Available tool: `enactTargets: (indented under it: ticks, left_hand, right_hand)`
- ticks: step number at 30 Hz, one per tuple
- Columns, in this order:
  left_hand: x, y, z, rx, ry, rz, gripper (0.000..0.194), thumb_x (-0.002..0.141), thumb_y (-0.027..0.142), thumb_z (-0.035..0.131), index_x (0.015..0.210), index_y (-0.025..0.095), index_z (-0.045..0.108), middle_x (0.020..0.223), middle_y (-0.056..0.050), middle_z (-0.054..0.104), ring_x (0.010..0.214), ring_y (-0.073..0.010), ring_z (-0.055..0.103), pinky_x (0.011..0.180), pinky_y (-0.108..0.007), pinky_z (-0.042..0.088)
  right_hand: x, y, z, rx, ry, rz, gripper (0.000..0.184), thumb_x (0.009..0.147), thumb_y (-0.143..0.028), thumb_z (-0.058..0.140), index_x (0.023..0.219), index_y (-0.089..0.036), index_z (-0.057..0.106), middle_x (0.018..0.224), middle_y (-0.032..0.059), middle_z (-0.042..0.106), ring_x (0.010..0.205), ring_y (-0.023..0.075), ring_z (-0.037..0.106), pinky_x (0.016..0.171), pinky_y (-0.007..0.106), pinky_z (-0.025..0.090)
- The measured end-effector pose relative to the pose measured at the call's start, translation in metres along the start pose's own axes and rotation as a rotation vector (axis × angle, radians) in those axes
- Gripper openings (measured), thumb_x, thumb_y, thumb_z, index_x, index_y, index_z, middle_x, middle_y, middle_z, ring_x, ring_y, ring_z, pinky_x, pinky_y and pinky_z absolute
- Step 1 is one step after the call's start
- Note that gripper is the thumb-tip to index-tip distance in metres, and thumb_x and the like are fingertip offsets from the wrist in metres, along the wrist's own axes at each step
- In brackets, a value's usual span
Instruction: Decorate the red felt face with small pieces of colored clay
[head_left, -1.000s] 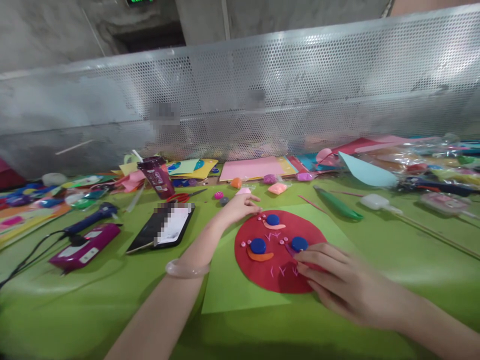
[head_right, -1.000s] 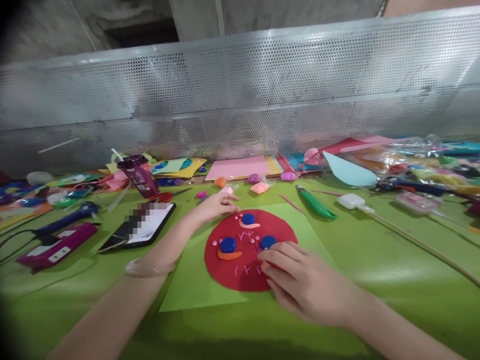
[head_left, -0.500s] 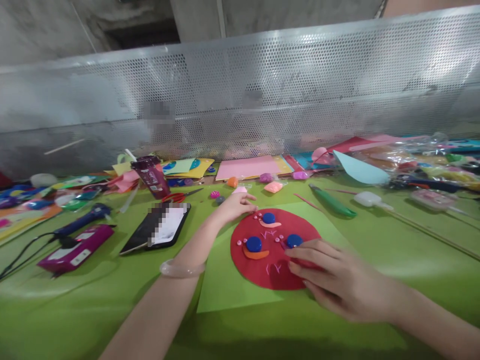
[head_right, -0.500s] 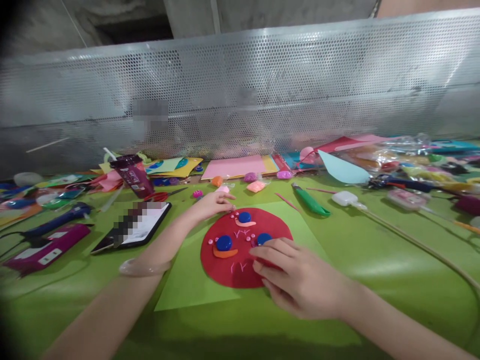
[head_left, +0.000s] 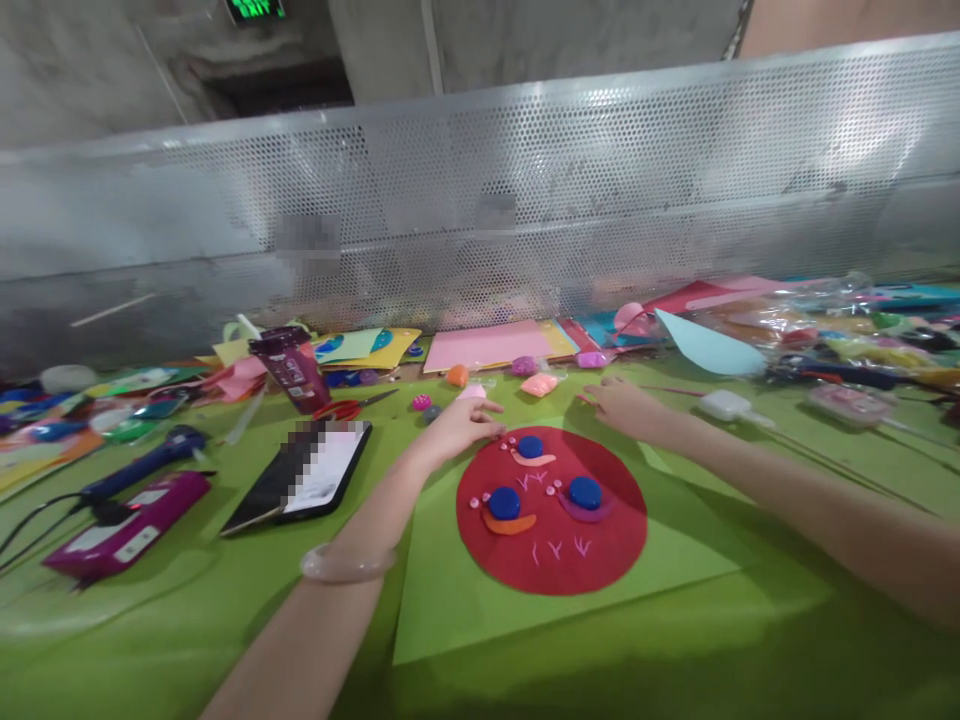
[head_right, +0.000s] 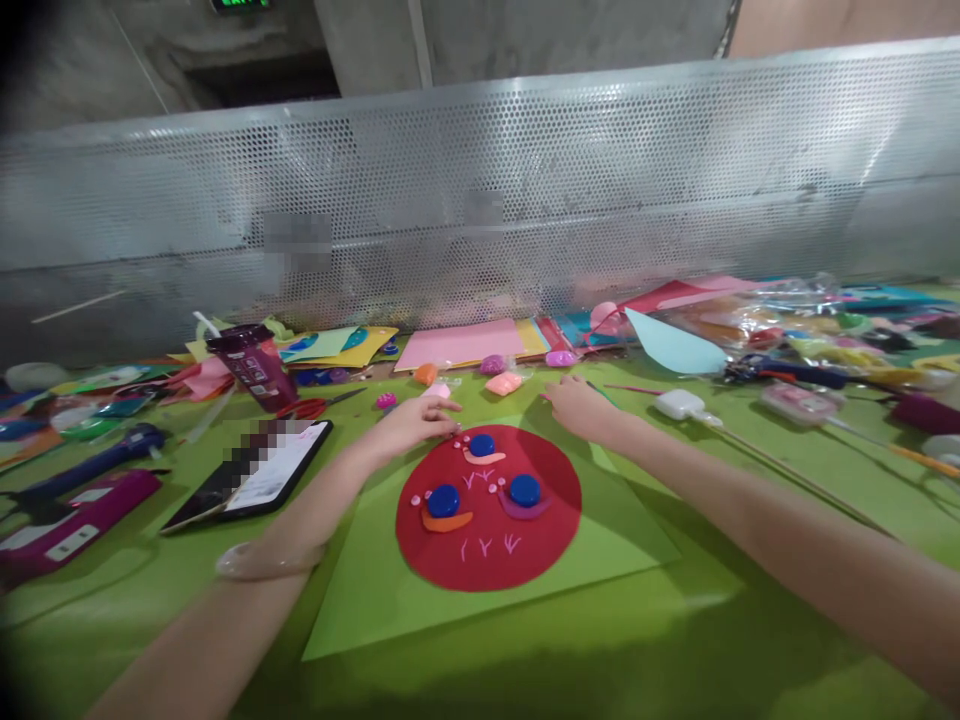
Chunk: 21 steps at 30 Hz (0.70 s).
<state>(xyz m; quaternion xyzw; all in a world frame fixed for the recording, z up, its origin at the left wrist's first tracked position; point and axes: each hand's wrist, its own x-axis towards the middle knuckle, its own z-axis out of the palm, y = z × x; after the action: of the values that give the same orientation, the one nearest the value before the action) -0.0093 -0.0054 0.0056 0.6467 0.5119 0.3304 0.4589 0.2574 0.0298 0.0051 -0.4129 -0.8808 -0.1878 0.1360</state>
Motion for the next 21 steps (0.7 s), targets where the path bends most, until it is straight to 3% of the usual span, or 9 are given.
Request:
enactTargets:
  ticks: [3, 6, 10, 12, 14, 17, 21]
  left_hand:
    - [0.002, -0.002, 0.000, 0.000, -0.008, -0.002, 0.029, 0.070, 0.014, 0.064, 0.098, 0.013, 0.058, 0.074, -0.004, 0.067, 0.076, -0.0174, 0.064, 0.076, -0.031, 0.047]
    - [0.006, -0.008, 0.000, -0.006, 0.004, 0.036, 0.036, 0.071, 0.016, 0.064, 0.106, 0.013, 0.054, 0.072, -0.002, 0.065, 0.074, -0.0175, 0.064, 0.072, -0.031, 0.048]
    - [0.010, -0.014, 0.001, -0.014, 0.028, 0.057, 0.044, 0.071, 0.018, 0.065, 0.112, 0.013, 0.050, 0.067, 0.001, 0.062, 0.068, -0.0165, 0.063, 0.069, -0.030, 0.047]
    - [0.010, -0.013, 0.002, 0.002, 0.032, 0.052, 0.042, 0.071, 0.019, 0.065, 0.110, 0.013, 0.051, 0.068, 0.001, 0.062, 0.068, -0.0163, 0.063, 0.068, -0.030, 0.047]
    - [0.008, -0.010, 0.002, 0.033, 0.031, 0.042, 0.039, 0.071, 0.019, 0.065, 0.107, 0.014, 0.053, 0.068, 0.001, 0.062, 0.068, -0.0165, 0.062, 0.068, -0.030, 0.047]
    - [0.007, -0.008, 0.002, 0.059, 0.035, 0.027, 0.038, 0.070, 0.019, 0.065, 0.106, 0.013, 0.053, 0.070, 0.000, 0.063, 0.069, -0.0171, 0.063, 0.070, -0.031, 0.047]
    - [0.006, -0.009, 0.001, 0.061, 0.046, 0.052, 0.040, 0.072, 0.017, 0.063, 0.110, 0.012, 0.051, 0.073, -0.001, 0.064, 0.069, -0.0164, 0.063, 0.072, -0.032, 0.048]
  right_hand:
    - [0.003, 0.007, 0.008, -0.010, -0.116, 0.074, 0.023, 0.089, -0.031, 0.051, 0.102, -0.013, 0.058, 0.095, 0.0037, 0.061, 0.080, 0.0144, 0.060, 0.071, 0.034, 0.051]
    - [-0.003, 0.020, -0.001, -0.018, -0.166, 0.143, 0.032, 0.094, -0.034, 0.038, 0.110, -0.013, 0.055, 0.100, 0.0041, 0.059, 0.087, 0.0169, 0.060, 0.075, 0.034, 0.050]
    - [-0.011, 0.044, -0.014, -0.057, -0.218, 0.281, 0.029, 0.089, -0.032, 0.050, 0.113, -0.014, 0.053, 0.110, 0.0084, 0.057, 0.094, 0.0189, 0.057, 0.080, 0.040, 0.049]
    - [-0.012, 0.052, -0.014, -0.049, -0.283, 0.325, 0.030, 0.094, -0.033, 0.039, 0.108, -0.012, 0.056, 0.107, 0.0059, 0.057, 0.094, 0.0193, 0.058, 0.079, 0.037, 0.048]
    - [-0.012, 0.054, -0.012, -0.032, -0.345, 0.354, 0.033, 0.095, -0.033, 0.035, 0.107, -0.012, 0.057, 0.105, 0.0046, 0.058, 0.093, 0.0191, 0.059, 0.078, 0.036, 0.049]
    - [-0.012, 0.050, -0.011, -0.016, -0.399, 0.384, 0.028, 0.090, -0.033, 0.049, 0.110, -0.013, 0.055, 0.108, 0.0068, 0.058, 0.091, 0.0183, 0.058, 0.077, 0.037, 0.050]
    - [-0.011, 0.043, -0.013, -0.003, -0.370, 0.408, 0.028, 0.090, -0.033, 0.049, 0.108, -0.013, 0.056, 0.107, 0.0069, 0.058, 0.091, 0.0181, 0.058, 0.077, 0.037, 0.050]
